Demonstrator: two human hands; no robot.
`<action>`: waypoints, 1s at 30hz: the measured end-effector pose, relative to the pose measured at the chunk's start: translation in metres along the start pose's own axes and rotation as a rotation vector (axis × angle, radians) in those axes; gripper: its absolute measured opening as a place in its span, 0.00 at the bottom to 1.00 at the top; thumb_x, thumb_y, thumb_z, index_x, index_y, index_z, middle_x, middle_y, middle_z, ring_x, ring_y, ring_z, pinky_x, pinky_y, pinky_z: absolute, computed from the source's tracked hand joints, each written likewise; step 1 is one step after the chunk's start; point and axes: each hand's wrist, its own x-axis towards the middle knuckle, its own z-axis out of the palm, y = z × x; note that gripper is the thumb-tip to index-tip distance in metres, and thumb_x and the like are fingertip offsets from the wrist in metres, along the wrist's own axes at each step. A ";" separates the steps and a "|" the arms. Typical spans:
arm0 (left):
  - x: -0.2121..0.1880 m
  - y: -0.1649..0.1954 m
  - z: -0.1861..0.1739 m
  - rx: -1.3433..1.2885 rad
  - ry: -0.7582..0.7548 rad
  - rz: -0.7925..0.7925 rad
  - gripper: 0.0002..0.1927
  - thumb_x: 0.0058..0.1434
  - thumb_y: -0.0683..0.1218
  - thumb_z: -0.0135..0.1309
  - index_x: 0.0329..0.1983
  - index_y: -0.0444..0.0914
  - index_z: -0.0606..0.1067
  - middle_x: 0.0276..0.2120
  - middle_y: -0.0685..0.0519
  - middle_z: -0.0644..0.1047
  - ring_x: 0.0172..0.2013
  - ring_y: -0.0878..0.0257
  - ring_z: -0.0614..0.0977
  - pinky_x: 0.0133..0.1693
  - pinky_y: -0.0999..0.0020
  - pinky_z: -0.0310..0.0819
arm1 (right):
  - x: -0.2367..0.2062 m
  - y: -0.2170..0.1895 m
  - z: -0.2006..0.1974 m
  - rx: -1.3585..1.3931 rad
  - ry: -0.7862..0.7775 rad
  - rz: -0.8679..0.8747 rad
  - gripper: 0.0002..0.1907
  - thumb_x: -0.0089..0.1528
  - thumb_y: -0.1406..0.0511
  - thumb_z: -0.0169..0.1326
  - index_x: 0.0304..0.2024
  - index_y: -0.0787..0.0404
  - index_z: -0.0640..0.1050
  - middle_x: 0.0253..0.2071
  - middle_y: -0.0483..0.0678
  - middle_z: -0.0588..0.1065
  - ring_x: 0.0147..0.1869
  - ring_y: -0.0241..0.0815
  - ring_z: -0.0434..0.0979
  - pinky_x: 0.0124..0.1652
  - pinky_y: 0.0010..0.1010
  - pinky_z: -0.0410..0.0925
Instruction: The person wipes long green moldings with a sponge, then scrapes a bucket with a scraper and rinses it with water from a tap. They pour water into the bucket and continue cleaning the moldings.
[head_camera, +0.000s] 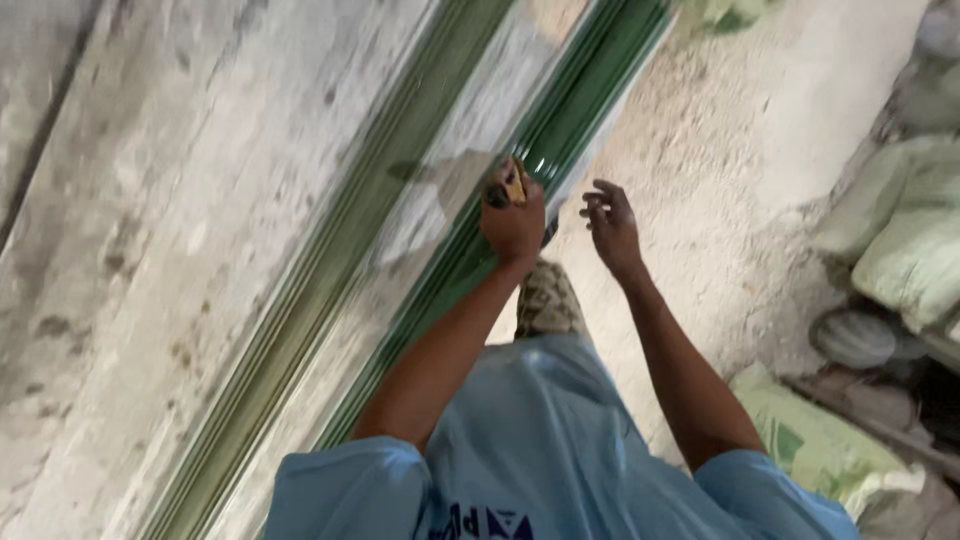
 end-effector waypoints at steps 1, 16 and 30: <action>0.009 0.013 0.024 -0.036 0.000 -0.001 0.16 0.62 0.46 0.59 0.52 0.37 0.77 0.46 0.43 0.81 0.46 0.47 0.85 0.47 0.56 0.80 | 0.021 -0.004 -0.013 0.010 0.023 0.021 0.23 0.72 0.61 0.45 0.67 0.60 0.65 0.56 0.54 0.75 0.51 0.42 0.79 0.43 0.33 0.73; 0.135 0.152 0.244 -0.160 -0.225 -0.044 0.20 0.59 0.48 0.59 0.55 0.41 0.79 0.43 0.43 0.83 0.43 0.50 0.85 0.42 0.57 0.80 | 0.151 0.011 -0.087 0.263 -0.047 0.311 0.18 0.71 0.64 0.44 0.63 0.57 0.70 0.58 0.47 0.72 0.60 0.40 0.72 0.54 0.37 0.69; 0.229 0.031 0.109 -0.161 -0.159 0.183 0.17 0.62 0.51 0.64 0.53 0.44 0.80 0.45 0.46 0.84 0.45 0.52 0.87 0.46 0.62 0.80 | 0.174 -0.022 -0.104 0.092 0.067 -0.176 0.12 0.74 0.70 0.43 0.59 0.63 0.73 0.54 0.47 0.72 0.51 0.36 0.70 0.51 0.28 0.69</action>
